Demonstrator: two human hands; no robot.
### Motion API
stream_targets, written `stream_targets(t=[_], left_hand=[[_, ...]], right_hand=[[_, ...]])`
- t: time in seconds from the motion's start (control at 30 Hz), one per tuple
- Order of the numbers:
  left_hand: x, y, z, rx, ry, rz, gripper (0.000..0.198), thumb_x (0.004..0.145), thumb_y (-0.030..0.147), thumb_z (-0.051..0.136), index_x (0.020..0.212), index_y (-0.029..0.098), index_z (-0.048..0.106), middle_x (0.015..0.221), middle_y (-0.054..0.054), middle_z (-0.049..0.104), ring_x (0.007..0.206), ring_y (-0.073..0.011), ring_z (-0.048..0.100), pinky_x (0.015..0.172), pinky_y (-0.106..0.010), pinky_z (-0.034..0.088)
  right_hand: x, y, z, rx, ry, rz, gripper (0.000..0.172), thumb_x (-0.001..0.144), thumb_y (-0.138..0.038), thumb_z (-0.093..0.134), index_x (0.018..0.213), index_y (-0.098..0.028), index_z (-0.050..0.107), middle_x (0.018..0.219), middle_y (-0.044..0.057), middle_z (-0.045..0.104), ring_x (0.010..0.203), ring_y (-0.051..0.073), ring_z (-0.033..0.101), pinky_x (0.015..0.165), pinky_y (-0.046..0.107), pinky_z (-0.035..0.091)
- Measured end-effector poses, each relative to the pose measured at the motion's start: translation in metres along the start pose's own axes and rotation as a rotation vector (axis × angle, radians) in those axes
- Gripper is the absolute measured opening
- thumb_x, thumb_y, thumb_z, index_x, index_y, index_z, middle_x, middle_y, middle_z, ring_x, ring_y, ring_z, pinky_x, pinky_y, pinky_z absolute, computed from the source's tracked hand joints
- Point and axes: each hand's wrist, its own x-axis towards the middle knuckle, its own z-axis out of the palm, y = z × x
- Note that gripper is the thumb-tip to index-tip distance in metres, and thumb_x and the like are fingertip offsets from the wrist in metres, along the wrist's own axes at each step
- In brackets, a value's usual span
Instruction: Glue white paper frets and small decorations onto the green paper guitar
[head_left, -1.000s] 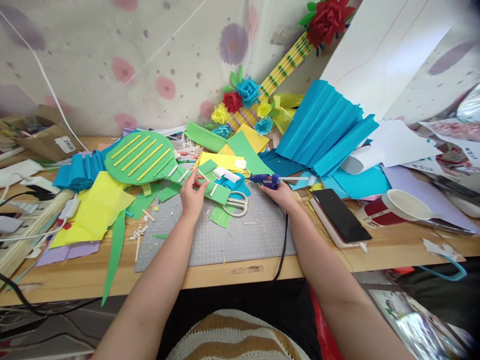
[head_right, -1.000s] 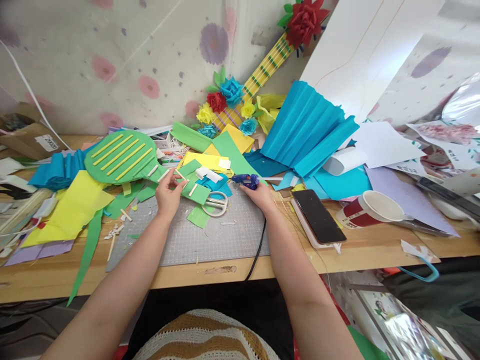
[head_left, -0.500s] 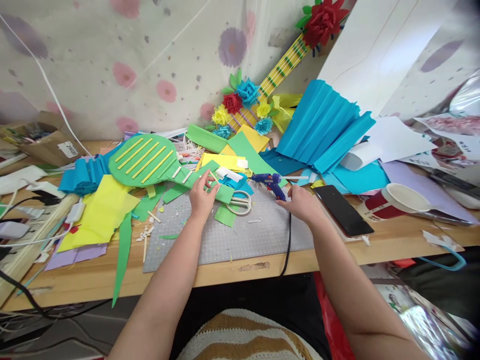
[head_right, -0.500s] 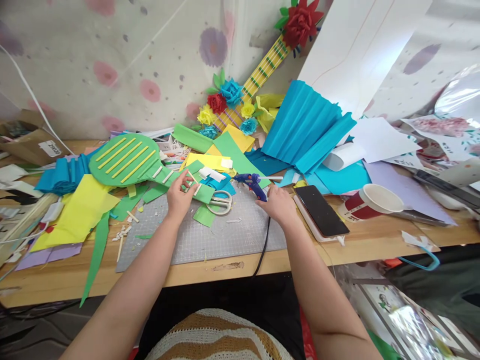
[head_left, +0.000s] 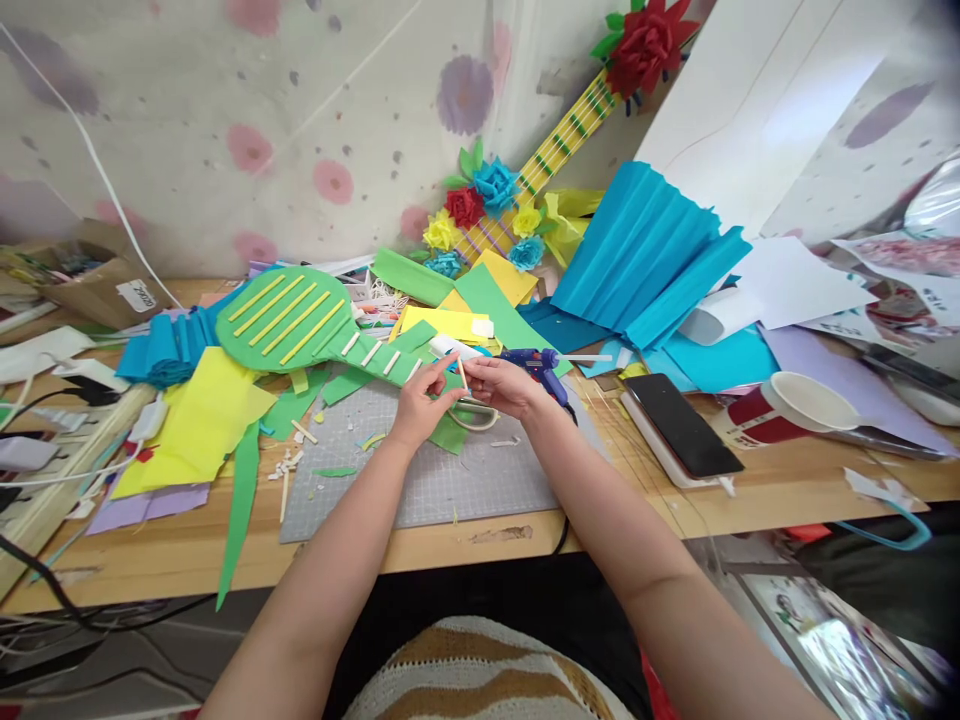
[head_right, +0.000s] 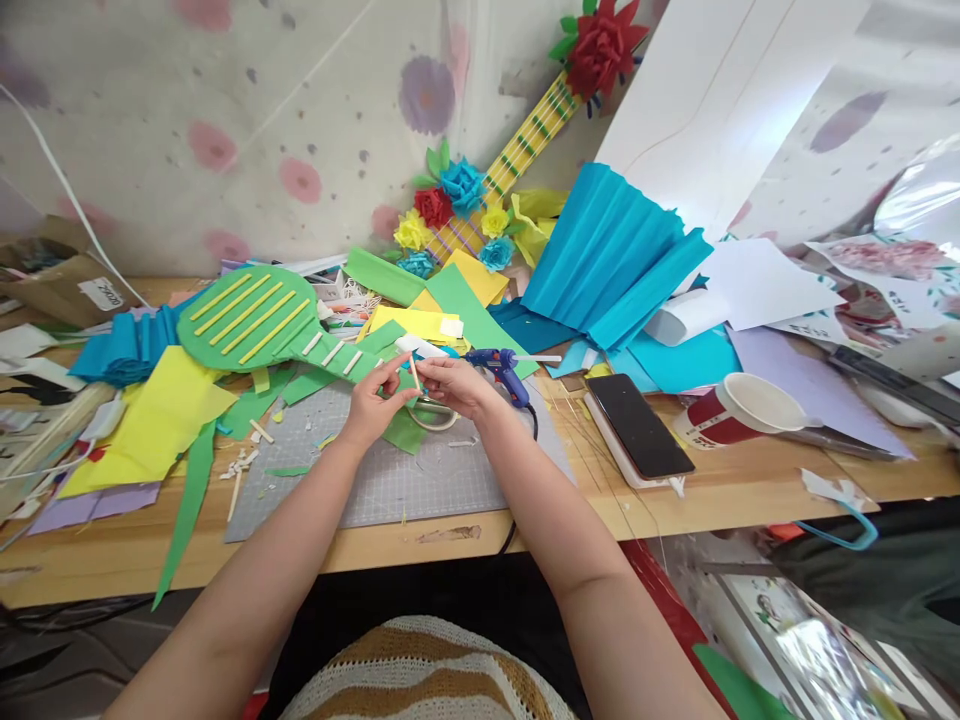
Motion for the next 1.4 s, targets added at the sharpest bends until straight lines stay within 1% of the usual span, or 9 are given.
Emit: stream_targets(t=[0.4,0.53,0.63,0.7,0.77,0.87,1.03,1.23,1.4], left_hand=[[0.002,0.001,0.004,0.060,-0.067,-0.057,0.047,0.074,0.031,0.066,0.119,0.025,0.058,0.063,0.005,0.038,0.059,-0.0095,0.038,0.060,-0.022,0.036],[0.009,0.005,-0.001,0.131,-0.148,-0.092,0.055,0.070,0.032,0.069,0.122,0.024,0.054,0.064,0.005,0.042,0.061,-0.0097,0.041,0.062,-0.022,0.038],[0.023,0.007,-0.009,0.161,-0.156,-0.199,0.063,0.067,0.030,0.069,0.126,0.021,0.048,0.067,0.005,0.046,0.060,-0.0098,0.044,0.062,-0.022,0.040],[0.036,0.006,-0.014,0.248,-0.101,-0.319,0.047,0.072,0.028,0.062,0.118,0.017,0.054,0.068,0.003,0.050,0.060,-0.0104,0.047,0.060,-0.023,0.041],[0.049,0.006,-0.016,0.441,-0.142,-0.463,0.031,0.074,0.026,0.058,0.103,0.016,0.063,0.070,-0.001,0.056,0.062,-0.0129,0.051,0.061,-0.025,0.042],[0.067,0.006,-0.009,0.709,-0.343,-0.597,0.022,0.075,0.028,0.056,0.091,0.020,0.070,0.083,-0.005,0.066,0.077,-0.0195,0.060,0.070,-0.030,0.045],[0.087,0.006,0.010,0.987,-0.549,-0.578,0.034,0.078,0.035,0.054,0.103,0.018,0.068,0.110,-0.012,0.065,0.102,-0.0271,0.059,0.086,-0.034,0.044],[0.097,-0.005,0.022,1.102,-0.597,-0.618,0.048,0.077,0.049,0.051,0.109,0.014,0.064,0.114,-0.016,0.062,0.111,-0.0296,0.054,0.092,-0.037,0.041],[0.096,-0.018,0.029,1.107,-0.562,-0.672,0.054,0.074,0.054,0.051,0.109,0.014,0.063,0.113,-0.017,0.063,0.109,-0.0307,0.055,0.092,-0.039,0.039]], right_hand=[[0.003,0.009,-0.009,0.142,-0.075,-0.031,0.031,0.057,-0.031,0.080,0.061,-0.011,0.056,0.048,-0.007,0.038,0.042,0.000,0.028,0.038,0.014,0.022],[0.001,0.009,-0.010,0.186,-0.062,-0.064,0.031,0.055,-0.029,0.080,0.059,-0.012,0.055,0.047,-0.007,0.035,0.042,0.000,0.026,0.037,0.014,0.021],[-0.002,0.008,-0.012,0.238,-0.001,-0.110,0.030,0.055,-0.027,0.080,0.059,-0.012,0.055,0.050,-0.007,0.037,0.043,0.000,0.027,0.036,0.014,0.021],[-0.003,0.008,-0.013,0.269,0.050,-0.130,0.031,0.053,-0.028,0.081,0.060,-0.012,0.056,0.051,-0.006,0.040,0.044,0.000,0.028,0.036,0.014,0.022],[-0.002,0.009,-0.015,0.278,0.099,-0.135,0.032,0.051,-0.028,0.082,0.059,-0.012,0.056,0.051,-0.006,0.041,0.044,0.000,0.029,0.036,0.014,0.022],[-0.001,0.011,-0.016,0.250,0.168,-0.137,0.033,0.048,-0.029,0.083,0.059,-0.013,0.056,0.049,-0.006,0.041,0.044,0.001,0.030,0.036,0.015,0.022],[0.000,0.013,-0.016,0.232,0.163,-0.143,0.037,0.043,-0.032,0.085,0.059,-0.012,0.059,0.049,-0.006,0.043,0.043,0.001,0.031,0.036,0.015,0.021],[0.000,0.013,-0.015,0.257,0.105,-0.109,0.036,0.044,-0.030,0.085,0.056,-0.011,0.057,0.050,-0.005,0.044,0.044,0.000,0.031,0.036,0.014,0.021],[-0.002,0.011,-0.015,0.285,0.034,-0.083,0.032,0.048,-0.027,0.083,0.057,-0.012,0.057,0.052,-0.004,0.044,0.046,0.001,0.030,0.037,0.014,0.023]])
